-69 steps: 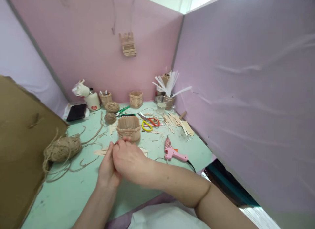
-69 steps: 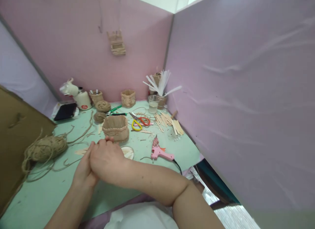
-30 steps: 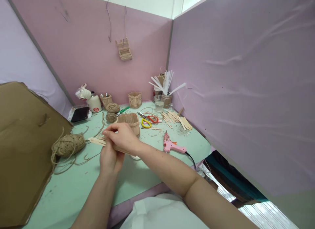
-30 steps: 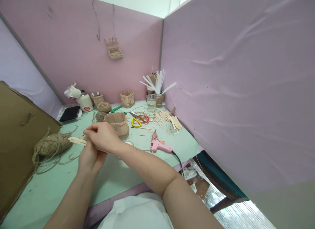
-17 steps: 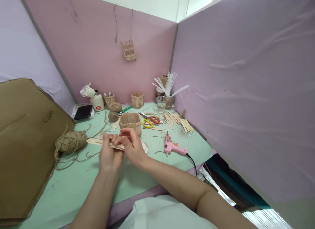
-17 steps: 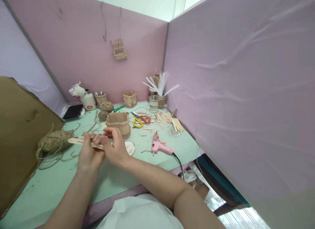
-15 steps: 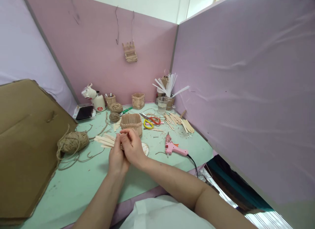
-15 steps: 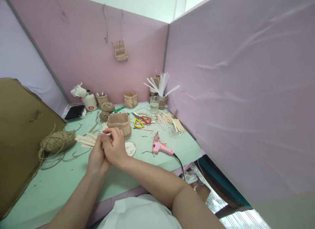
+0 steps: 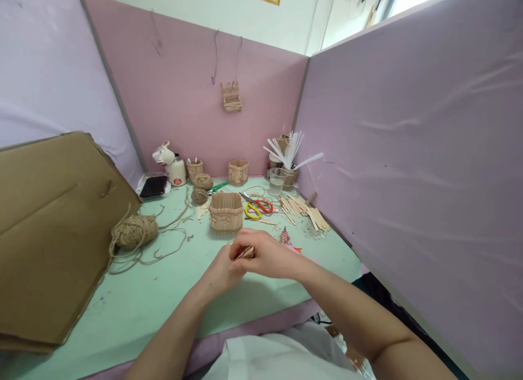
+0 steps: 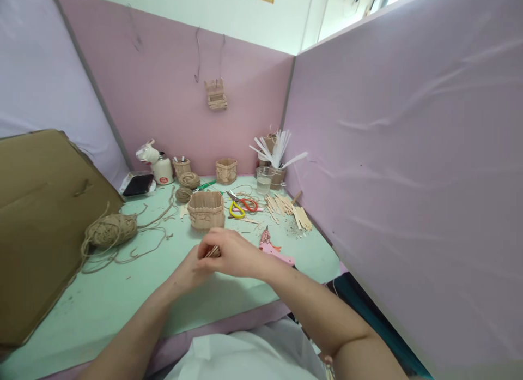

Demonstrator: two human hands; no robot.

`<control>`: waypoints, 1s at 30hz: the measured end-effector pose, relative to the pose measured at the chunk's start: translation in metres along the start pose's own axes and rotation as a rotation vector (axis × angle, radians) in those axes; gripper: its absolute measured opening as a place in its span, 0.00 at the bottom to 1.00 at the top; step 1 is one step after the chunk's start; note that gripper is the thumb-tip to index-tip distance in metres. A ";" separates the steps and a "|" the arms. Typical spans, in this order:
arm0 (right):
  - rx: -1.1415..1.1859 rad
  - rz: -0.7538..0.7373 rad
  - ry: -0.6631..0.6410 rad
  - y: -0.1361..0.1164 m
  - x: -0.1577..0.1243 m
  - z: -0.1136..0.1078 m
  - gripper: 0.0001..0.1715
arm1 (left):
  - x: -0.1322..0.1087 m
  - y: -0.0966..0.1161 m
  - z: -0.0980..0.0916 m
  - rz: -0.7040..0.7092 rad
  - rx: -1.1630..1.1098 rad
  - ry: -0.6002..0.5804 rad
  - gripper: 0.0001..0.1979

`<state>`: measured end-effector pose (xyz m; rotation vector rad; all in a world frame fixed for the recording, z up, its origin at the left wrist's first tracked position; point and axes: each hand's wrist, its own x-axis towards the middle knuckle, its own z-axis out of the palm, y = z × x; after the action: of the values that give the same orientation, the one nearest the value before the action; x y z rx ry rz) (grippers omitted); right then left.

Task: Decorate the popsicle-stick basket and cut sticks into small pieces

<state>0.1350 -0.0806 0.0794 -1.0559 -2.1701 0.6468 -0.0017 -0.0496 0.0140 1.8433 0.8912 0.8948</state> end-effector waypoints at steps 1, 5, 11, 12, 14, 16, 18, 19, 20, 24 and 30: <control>0.009 0.017 0.052 0.000 -0.003 0.004 0.03 | 0.001 0.000 0.000 0.015 0.057 -0.041 0.06; 0.047 0.082 0.300 0.007 -0.004 0.012 0.06 | 0.008 0.009 -0.002 0.044 0.225 0.050 0.07; 0.063 0.113 0.449 0.022 0.008 -0.003 0.07 | 0.027 0.027 -0.005 0.229 0.328 0.132 0.08; 0.068 0.140 0.463 0.024 0.010 -0.008 0.07 | 0.030 0.028 -0.005 0.282 0.324 0.149 0.12; 0.084 0.216 0.498 0.031 0.017 -0.020 0.08 | 0.035 0.026 -0.006 0.360 0.343 0.221 0.19; 0.081 0.301 0.542 0.041 0.025 -0.039 0.10 | 0.038 0.021 -0.009 0.412 0.388 0.325 0.23; 0.015 0.336 0.693 0.056 0.036 -0.066 0.12 | 0.041 0.014 -0.014 0.466 0.421 0.430 0.20; -0.009 0.343 0.750 0.065 0.043 -0.083 0.12 | 0.042 0.009 -0.018 0.488 0.424 0.483 0.18; -0.041 0.350 0.816 0.075 0.051 -0.100 0.12 | 0.043 0.005 -0.022 0.506 0.418 0.530 0.15; -0.194 0.418 0.980 0.120 0.083 -0.163 0.08 | 0.048 -0.011 -0.037 0.465 0.356 0.693 0.10; -0.375 0.585 0.923 0.179 0.121 -0.192 0.06 | 0.051 -0.020 -0.043 0.400 0.306 0.736 0.09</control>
<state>0.3052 0.1469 0.1314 -1.7696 -1.1806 -0.0683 -0.0175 0.0174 0.0227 2.0092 1.1583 1.8465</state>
